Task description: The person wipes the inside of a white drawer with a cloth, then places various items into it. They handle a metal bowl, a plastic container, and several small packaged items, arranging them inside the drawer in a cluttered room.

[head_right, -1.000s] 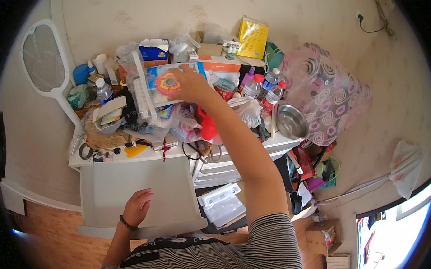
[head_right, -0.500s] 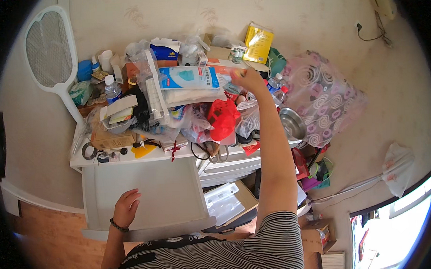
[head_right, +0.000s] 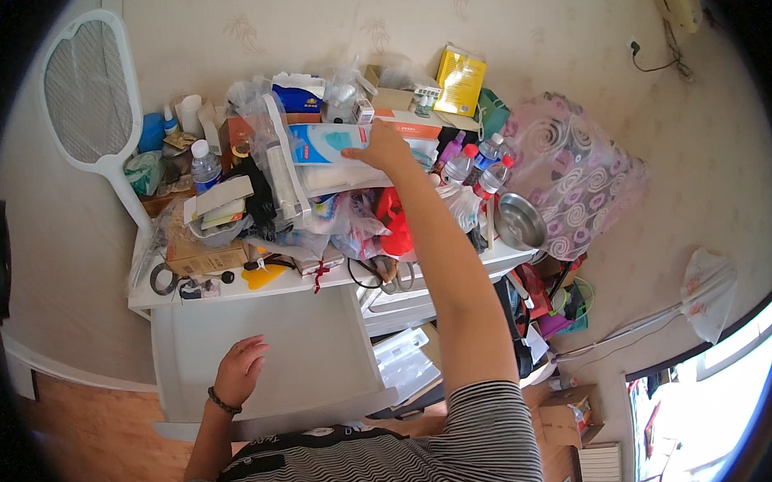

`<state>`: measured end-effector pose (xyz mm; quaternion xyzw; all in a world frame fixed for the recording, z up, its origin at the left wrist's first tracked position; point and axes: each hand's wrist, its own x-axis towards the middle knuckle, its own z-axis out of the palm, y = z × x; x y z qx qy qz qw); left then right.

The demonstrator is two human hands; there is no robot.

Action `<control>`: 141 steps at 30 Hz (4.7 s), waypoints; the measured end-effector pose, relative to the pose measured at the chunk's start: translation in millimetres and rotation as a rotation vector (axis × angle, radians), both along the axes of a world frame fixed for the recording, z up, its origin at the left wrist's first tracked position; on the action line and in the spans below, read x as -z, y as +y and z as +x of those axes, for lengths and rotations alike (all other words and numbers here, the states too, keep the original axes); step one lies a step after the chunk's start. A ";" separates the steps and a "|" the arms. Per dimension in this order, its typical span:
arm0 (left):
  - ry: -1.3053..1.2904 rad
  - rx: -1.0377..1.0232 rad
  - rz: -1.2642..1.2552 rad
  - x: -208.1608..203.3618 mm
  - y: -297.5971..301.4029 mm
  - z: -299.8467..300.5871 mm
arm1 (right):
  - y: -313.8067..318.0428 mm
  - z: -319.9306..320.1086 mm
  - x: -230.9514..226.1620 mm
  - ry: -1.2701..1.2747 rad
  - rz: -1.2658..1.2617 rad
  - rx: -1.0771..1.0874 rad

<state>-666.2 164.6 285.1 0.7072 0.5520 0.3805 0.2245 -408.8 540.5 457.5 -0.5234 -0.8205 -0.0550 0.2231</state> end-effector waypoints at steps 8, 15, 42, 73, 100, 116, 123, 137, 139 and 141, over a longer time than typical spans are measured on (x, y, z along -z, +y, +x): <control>-0.033 -0.001 0.014 -0.4 -3.8 -15.2 | 7.6 14.4 -16.1 0.273 0.001 0.212; -0.237 0.041 -0.060 0.3 6.4 -16.3 | -95.3 9.4 -83.5 0.537 0.672 0.078; -1.711 -0.602 -0.596 91.6 -47.0 -64.7 | -303.4 -115.5 243.9 0.577 -1.443 -0.340; -1.730 -0.039 -0.592 55.8 38.2 -110.9 | -152.5 -90.1 67.0 0.153 0.091 -0.081; -0.128 -0.286 0.042 -35.2 41.0 23.4 | -133.3 227.4 44.0 0.772 0.322 0.248; -0.237 -0.064 -0.041 -51.7 68.1 96.8 | -19.8 253.2 104.6 0.307 -0.073 0.291; -0.254 -0.079 -0.050 -53.1 74.1 87.6 | -4.2 277.4 124.3 0.452 0.032 0.187; -0.865 0.086 -0.158 -80.3 134.3 99.2 | -21.8 49.4 -6.7 -0.232 -0.189 -0.100; -0.892 0.065 -0.189 -84.0 129.1 94.4 | -13.8 51.6 -16.4 -0.121 -0.150 -0.165; -1.011 0.041 -0.241 -86.2 124.9 84.8 | -25.0 42.5 -20.1 0.173 0.058 -0.246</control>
